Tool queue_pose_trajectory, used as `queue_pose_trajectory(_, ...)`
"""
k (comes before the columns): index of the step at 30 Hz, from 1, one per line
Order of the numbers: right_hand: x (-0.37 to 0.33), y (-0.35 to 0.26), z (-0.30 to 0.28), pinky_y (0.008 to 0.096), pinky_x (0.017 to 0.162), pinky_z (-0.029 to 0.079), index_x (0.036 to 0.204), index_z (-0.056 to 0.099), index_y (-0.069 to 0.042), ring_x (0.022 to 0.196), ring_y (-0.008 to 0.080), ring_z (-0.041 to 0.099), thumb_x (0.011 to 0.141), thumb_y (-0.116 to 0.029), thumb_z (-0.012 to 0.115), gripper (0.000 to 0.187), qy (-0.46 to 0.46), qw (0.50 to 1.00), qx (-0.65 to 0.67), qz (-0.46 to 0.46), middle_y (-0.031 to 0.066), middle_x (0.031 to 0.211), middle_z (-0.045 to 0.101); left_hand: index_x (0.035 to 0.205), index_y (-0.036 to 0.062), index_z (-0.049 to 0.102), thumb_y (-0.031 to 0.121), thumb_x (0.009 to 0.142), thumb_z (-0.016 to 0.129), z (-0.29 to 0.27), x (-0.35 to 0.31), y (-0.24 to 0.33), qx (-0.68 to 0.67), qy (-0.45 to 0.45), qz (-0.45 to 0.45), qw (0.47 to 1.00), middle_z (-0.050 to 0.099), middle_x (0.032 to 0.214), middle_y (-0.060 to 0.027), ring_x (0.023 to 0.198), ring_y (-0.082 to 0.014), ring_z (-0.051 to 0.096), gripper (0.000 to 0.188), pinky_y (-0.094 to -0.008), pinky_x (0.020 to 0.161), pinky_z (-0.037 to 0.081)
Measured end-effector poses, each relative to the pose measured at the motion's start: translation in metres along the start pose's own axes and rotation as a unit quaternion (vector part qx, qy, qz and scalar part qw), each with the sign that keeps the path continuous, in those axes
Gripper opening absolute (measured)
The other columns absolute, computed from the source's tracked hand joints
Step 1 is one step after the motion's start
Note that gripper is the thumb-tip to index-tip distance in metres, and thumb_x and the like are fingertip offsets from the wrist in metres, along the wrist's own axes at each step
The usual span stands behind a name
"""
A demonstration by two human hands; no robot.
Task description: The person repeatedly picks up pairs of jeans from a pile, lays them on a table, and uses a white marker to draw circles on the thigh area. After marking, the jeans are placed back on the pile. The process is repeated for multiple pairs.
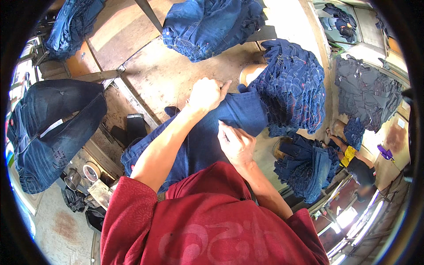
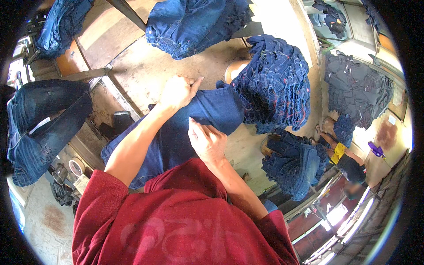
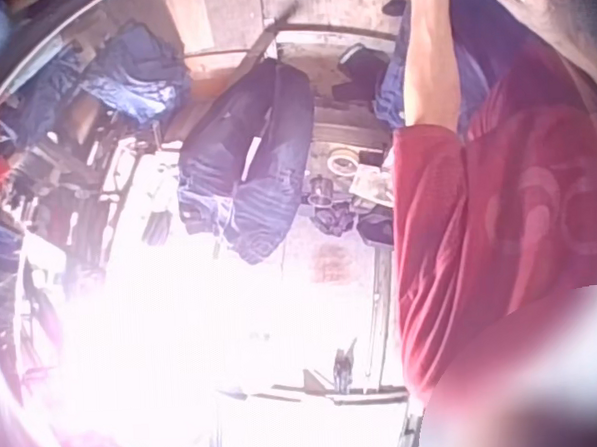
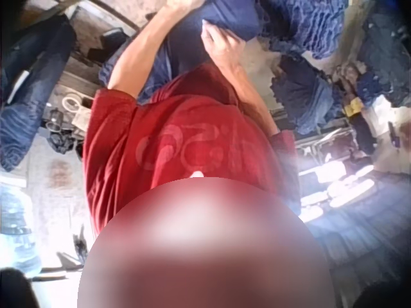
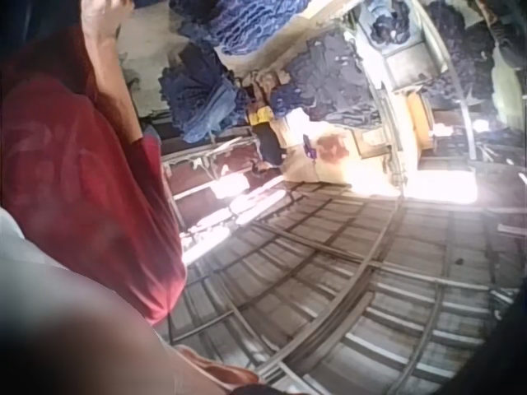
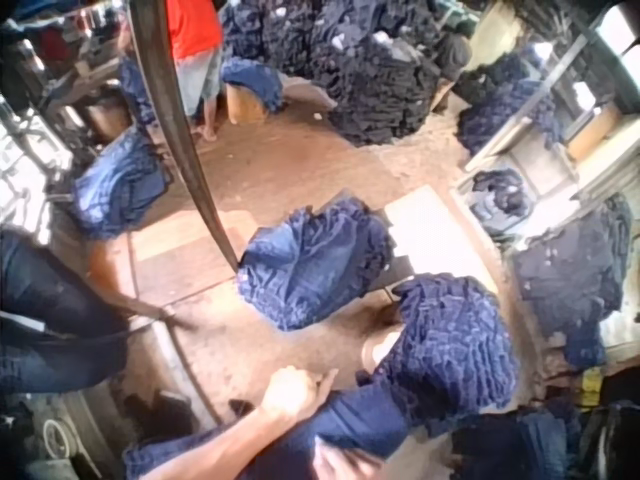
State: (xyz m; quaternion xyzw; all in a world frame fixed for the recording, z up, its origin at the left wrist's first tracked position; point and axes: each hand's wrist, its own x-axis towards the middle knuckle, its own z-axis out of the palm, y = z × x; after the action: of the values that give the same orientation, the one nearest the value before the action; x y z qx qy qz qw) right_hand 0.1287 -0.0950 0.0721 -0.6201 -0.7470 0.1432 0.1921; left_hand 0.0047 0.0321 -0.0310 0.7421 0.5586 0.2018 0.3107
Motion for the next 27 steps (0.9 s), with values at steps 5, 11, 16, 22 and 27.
queue_pose_trajectory(5,-0.005,-0.003,-0.01,0.0327,0.052,0.054,0.097,0.075,-0.011,0.055,0.0174,0.066,0.088,-0.006,0.083,0.013,-0.044,0.999,-0.025,-0.01,0.0007,0.07,0.07,0.068,0.0094,0.078,0.041,0.103,0.068,-0.001,0.001,0.0,-0.007,-0.027,-0.026,0.999,0.07,0.064,-0.0205,0.06,-0.0398,0.073,0.048,-0.0479,0.064,0.062)
queue_pose_trajectory(11,-0.004,-0.001,-0.009,0.0334,0.055,0.057,0.092,0.072,-0.008,0.058,0.0197,0.07,0.091,-0.002,0.081,0.01,-0.005,0.999,0.046,0.011,0.0053,0.075,0.074,0.069,0.0093,0.077,0.045,0.106,0.066,0.0,0.001,-0.001,-0.001,-0.007,-0.01,1.0,0.069,0.066,-0.0202,0.061,-0.0392,0.072,0.053,-0.0464,0.061,0.06)
queue_pose_trajectory(16,-0.005,-0.003,-0.004,0.0328,0.051,0.055,0.093,0.072,-0.012,0.056,0.0173,0.069,0.091,-0.006,0.081,0.011,-0.052,0.998,-0.034,0.012,0.0014,0.072,0.072,0.069,0.0095,0.077,0.045,0.105,0.067,0.001,-0.001,0.0,0.003,-0.008,-0.021,1.0,0.069,0.065,-0.0204,0.061,-0.0391,0.072,0.052,-0.0465,0.06,0.06)
queue_pose_trajectory(22,-0.005,0.0,-0.009,0.0333,0.052,0.055,0.094,0.072,-0.011,0.055,0.0177,0.067,0.091,-0.006,0.081,0.011,-0.006,0.999,0.039,0.02,0.0025,0.071,0.071,0.07,0.0088,0.078,0.044,0.105,0.068,0.002,0.0,-0.001,0.002,-0.003,-0.013,1.0,0.069,0.064,-0.0202,0.059,-0.0391,0.072,0.051,-0.0465,0.059,0.059)
queue_pose_trajectory(27,-0.004,0.0,-0.003,0.0339,0.051,0.055,0.093,0.072,-0.012,0.054,0.0175,0.067,0.091,-0.006,0.082,0.012,-0.046,0.998,-0.029,0.022,0.0021,0.07,0.07,0.068,0.0082,0.077,0.043,0.105,0.068,0.005,-0.002,-0.003,-0.011,0.014,0.0,1.0,0.069,0.062,-0.0188,0.057,-0.0387,0.071,0.051,-0.0465,0.058,0.059)
